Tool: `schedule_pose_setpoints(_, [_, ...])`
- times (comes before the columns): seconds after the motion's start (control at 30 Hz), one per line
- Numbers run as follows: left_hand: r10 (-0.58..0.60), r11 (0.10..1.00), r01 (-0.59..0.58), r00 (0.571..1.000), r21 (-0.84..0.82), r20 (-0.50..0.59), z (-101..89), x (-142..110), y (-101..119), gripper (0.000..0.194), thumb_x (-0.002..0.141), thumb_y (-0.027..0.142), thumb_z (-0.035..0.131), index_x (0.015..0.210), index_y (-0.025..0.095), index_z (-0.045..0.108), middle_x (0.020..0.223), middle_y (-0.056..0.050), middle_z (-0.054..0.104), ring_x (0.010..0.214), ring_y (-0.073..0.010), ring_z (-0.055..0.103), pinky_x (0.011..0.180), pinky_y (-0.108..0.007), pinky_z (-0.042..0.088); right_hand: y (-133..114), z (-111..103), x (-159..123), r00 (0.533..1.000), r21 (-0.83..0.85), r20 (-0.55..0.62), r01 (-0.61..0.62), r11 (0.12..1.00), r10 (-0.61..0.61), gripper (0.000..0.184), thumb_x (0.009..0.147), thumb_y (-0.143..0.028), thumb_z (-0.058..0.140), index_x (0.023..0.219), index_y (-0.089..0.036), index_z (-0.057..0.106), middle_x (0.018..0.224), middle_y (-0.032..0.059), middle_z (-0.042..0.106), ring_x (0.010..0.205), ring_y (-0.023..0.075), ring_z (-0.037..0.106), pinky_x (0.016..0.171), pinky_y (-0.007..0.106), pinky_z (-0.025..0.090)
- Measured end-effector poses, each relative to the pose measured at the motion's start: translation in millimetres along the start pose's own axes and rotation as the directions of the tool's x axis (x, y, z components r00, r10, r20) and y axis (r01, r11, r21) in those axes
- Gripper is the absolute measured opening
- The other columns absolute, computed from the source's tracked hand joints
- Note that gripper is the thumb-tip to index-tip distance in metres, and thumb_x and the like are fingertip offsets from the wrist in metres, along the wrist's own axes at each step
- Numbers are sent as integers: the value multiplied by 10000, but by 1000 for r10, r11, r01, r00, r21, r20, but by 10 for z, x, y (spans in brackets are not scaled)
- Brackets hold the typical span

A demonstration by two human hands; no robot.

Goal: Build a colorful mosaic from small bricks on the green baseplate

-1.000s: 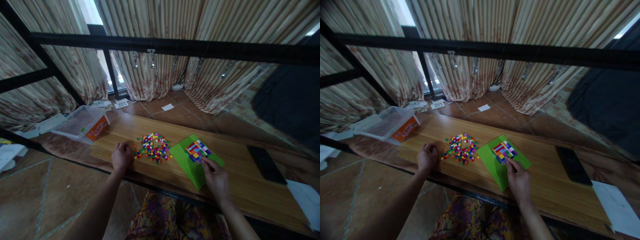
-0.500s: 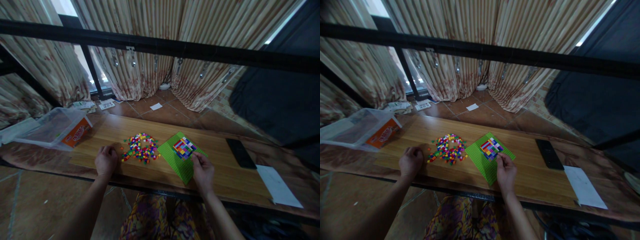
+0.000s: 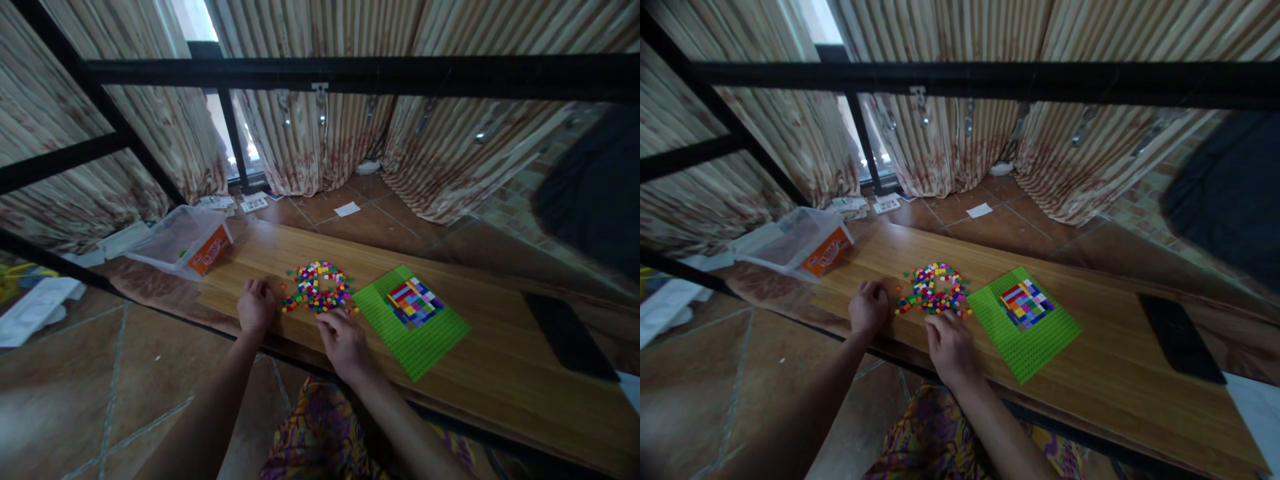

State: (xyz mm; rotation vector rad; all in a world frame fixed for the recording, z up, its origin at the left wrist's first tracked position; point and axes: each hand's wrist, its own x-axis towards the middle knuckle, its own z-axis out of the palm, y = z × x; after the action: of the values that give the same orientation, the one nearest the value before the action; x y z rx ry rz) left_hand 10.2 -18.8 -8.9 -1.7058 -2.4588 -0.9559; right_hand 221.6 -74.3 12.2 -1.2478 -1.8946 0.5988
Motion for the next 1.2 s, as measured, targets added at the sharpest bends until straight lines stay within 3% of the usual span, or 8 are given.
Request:
schedule_pose_setpoints(0.17, [0,1000,0,1000,-15,-10,4,-4,3,181,818,204,478,824,197,659,880,-44,642,790,-158,594,694,-255,420,-17,296,450,984,-223,140,136,965,-106,237,865,-111,521,956,-229,705,935,54,618,916,191,562,807,278,447])
schedule_pose_setpoints(0.33, [-3,999,3,1000,-43,-4,0,-6,8,170,815,187,482,812,199,652,866,-38,636,779,-153,589,682,-251,415,-4,392,662,954,-325,268,223,919,-137,239,874,-121,519,947,-239,714,960,55,603,943,190,534,831,287,427])
schedule_pose_setpoints(0.77, [-8,999,8,1000,-35,-3,6,-9,6,171,816,195,482,815,205,653,870,-39,636,779,-152,587,682,-252,413,98,198,677,953,-331,283,198,923,-103,163,871,-162,560,848,-226,708,906,47,601,934,196,506,828,293,400])
schedule_pose_setpoints(0.97, [-7,1000,7,1000,-16,-4,7,-3,-6,174,817,202,483,833,203,656,881,-39,640,795,-155,592,688,-254,418,-40,347,601,929,-271,313,286,919,-197,162,885,-171,559,917,-235,704,912,36,592,888,179,506,813,292,398])
schedule_pose_setpoints(1.2, [-14,1000,14,1000,-11,1,6,-1,-4,180,818,203,481,839,201,660,890,-44,646,811,-163,601,706,-260,424,-23,464,600,935,-299,294,286,910,-197,137,875,-134,561,899,-206,675,927,52,595,947,196,500,832,306,406])
